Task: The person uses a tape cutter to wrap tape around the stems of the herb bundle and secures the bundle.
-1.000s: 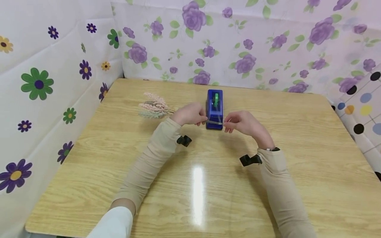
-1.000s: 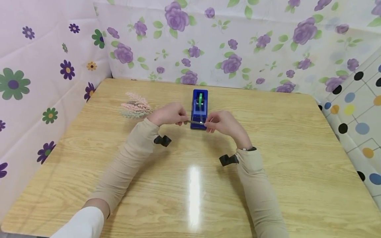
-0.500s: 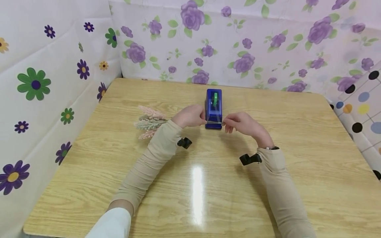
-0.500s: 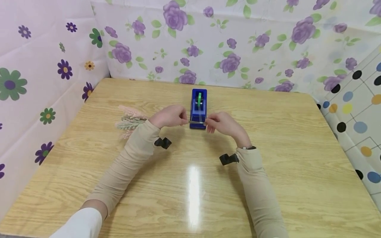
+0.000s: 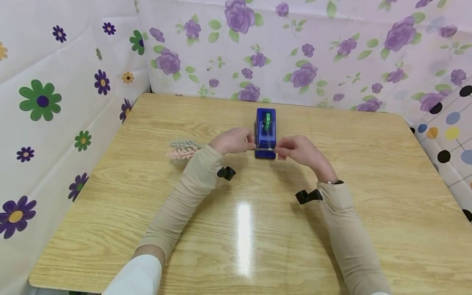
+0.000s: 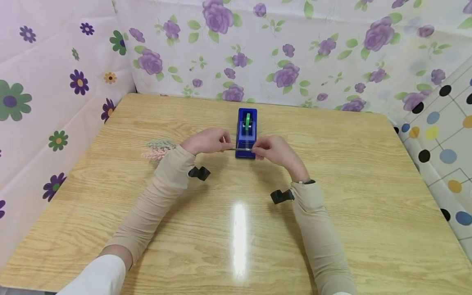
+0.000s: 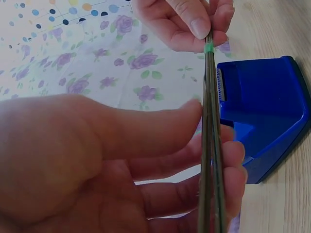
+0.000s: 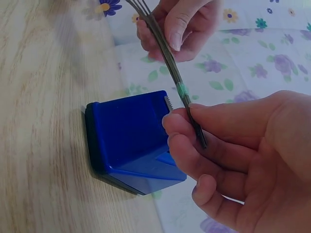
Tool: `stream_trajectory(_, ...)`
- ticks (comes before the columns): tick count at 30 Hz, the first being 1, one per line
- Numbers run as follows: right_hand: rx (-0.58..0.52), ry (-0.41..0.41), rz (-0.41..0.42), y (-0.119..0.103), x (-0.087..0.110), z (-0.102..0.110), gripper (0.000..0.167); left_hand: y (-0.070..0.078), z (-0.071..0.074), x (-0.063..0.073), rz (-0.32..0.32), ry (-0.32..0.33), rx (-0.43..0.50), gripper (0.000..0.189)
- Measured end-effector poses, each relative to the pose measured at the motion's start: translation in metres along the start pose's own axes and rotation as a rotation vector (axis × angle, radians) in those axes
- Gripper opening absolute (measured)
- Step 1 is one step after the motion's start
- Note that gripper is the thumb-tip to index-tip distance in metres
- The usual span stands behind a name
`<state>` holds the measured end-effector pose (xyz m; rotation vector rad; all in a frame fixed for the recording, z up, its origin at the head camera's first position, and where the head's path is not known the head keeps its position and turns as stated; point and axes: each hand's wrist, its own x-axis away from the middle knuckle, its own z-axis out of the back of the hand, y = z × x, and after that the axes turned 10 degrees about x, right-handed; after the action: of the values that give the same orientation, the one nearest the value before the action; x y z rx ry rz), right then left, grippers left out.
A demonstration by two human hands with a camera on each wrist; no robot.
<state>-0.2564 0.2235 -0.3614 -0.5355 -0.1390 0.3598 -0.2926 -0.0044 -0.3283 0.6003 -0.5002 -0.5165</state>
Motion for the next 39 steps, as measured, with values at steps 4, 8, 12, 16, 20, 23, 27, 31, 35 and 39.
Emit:
stream_trajectory(4,0.005,0.008,-0.019,-0.002,0.0,0.0,0.019,-0.001,0.001,-0.001,-0.007,-0.005,-0.014,0.027)
stream_trajectory(8,0.01,0.019,-0.032,-0.003,0.0,0.0,0.018,-0.002,0.001,-0.001,-0.006,0.005,-0.005,0.027)
stream_trajectory(12,0.01,0.024,-0.048,-0.005,0.001,0.001,0.018,-0.003,-0.001,-0.003,-0.01,0.013,-0.019,0.024)
stream_trajectory(16,0.001,0.0,-0.038,-0.003,0.0,-0.001,0.023,-0.002,-0.005,-0.005,-0.012,0.009,-0.032,0.024)
stream_trajectory(20,0.016,-0.024,-0.026,0.0,-0.003,-0.004,0.033,-0.001,-0.008,-0.007,-0.008,0.019,-0.034,0.024)
stream_trajectory(23,0.033,-0.045,-0.041,0.0,-0.004,-0.006,0.035,0.0,-0.009,-0.007,0.004,0.044,-0.019,0.02)
stream_trajectory(27,0.049,-0.054,-0.054,-0.002,-0.003,-0.008,0.031,-0.001,-0.009,-0.006,0.017,0.067,0.011,0.022)
stream_trajectory(31,0.07,-0.023,-0.062,-0.003,-0.002,-0.008,0.029,-0.001,-0.008,-0.005,0.018,0.079,0.022,0.032)
stream_trajectory(35,0.075,0.003,-0.078,-0.004,-0.002,-0.008,0.027,-0.001,-0.008,-0.007,0.016,0.085,0.02,0.033)
stream_trajectory(39,0.072,0.016,-0.098,-0.004,-0.002,-0.007,0.023,-0.002,-0.009,-0.009,0.026,0.078,0.027,0.029)
